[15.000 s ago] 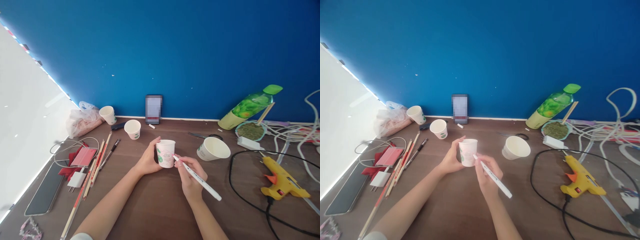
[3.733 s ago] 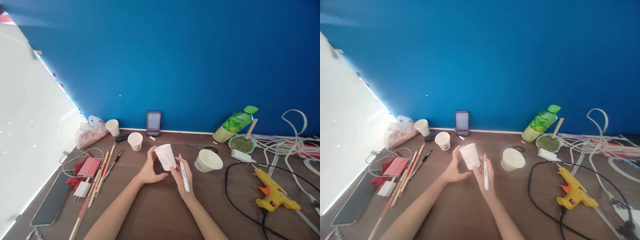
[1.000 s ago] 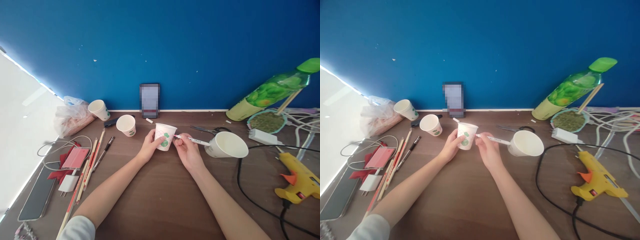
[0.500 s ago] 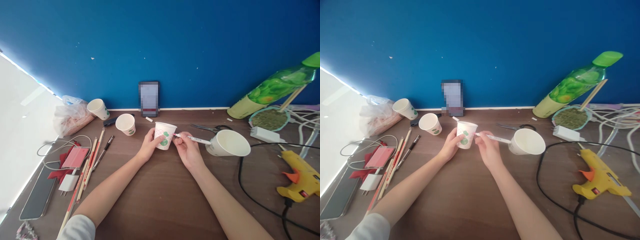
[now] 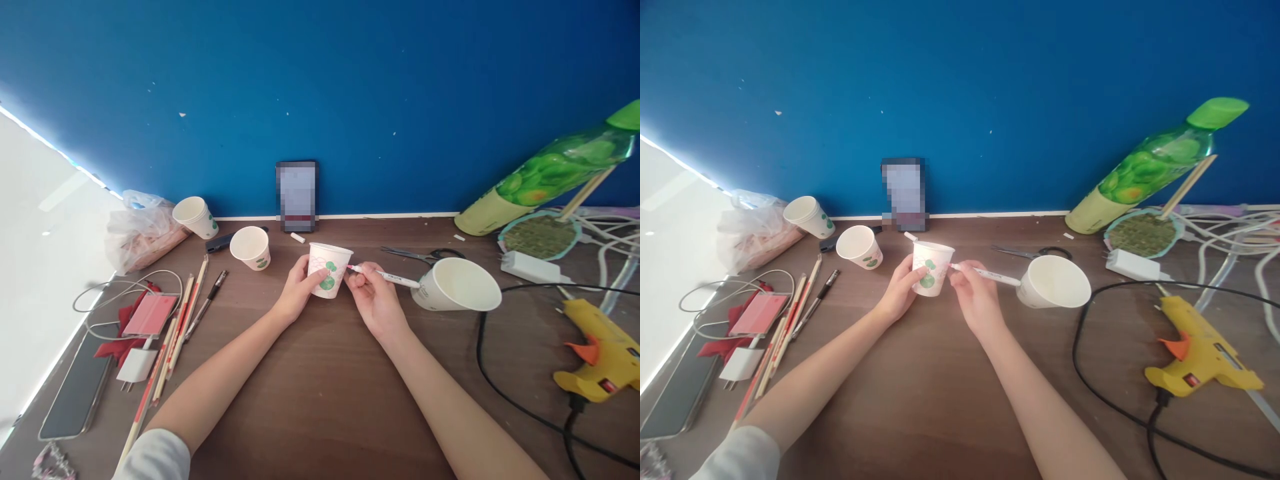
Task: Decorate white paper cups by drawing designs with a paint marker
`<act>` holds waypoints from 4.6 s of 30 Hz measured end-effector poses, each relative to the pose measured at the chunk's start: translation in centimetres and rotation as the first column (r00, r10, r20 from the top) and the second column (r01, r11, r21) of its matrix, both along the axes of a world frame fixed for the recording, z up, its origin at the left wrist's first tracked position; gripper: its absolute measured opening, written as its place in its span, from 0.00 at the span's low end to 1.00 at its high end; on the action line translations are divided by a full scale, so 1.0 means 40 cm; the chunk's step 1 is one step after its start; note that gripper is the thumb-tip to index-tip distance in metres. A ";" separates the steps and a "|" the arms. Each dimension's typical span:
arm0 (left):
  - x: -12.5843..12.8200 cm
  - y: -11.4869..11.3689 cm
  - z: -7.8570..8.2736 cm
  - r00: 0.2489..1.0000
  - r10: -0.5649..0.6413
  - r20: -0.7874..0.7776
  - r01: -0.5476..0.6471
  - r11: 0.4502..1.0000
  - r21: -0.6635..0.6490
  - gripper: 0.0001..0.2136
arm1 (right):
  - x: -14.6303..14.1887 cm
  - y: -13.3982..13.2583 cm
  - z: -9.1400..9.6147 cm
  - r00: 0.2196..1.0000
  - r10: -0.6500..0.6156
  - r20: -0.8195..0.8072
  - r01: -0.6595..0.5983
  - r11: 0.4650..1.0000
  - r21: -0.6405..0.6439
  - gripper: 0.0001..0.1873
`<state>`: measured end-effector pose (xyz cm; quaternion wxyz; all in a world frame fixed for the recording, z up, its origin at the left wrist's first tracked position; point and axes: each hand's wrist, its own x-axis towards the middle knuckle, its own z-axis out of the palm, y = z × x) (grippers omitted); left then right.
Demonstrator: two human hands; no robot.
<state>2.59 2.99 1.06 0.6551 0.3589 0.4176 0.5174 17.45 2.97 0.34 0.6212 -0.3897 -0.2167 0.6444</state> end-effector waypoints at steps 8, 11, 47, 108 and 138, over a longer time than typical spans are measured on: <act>-0.002 0.000 -0.007 1.000 -0.008 0.001 0.008 1.000 0.016 0.20 | -0.005 -0.001 0.004 0.999 -0.019 -0.046 0.019 1.000 -0.014 0.16; 0.000 0.000 -0.007 1.000 0.002 0.025 -0.002 1.000 0.008 0.20 | -0.007 -0.002 0.010 0.997 -0.019 -0.075 0.018 1.000 -0.015 0.15; 0.004 -0.004 0.004 0.992 0.033 0.122 -0.030 0.999 -0.023 0.23 | -0.009 -0.011 0.028 0.986 0.053 -0.159 -0.052 0.999 0.015 0.09; 0.005 -0.004 0.016 0.997 0.013 0.076 -0.012 1.000 -0.017 0.23 | -0.018 -0.008 0.024 0.994 0.030 -0.107 -0.035 0.998 -0.052 0.14; -0.006 0.012 0.022 0.923 0.149 0.354 -0.087 0.979 -0.185 0.17 | -0.011 -0.014 0.023 0.989 0.105 -0.102 -0.108 0.994 -0.029 0.08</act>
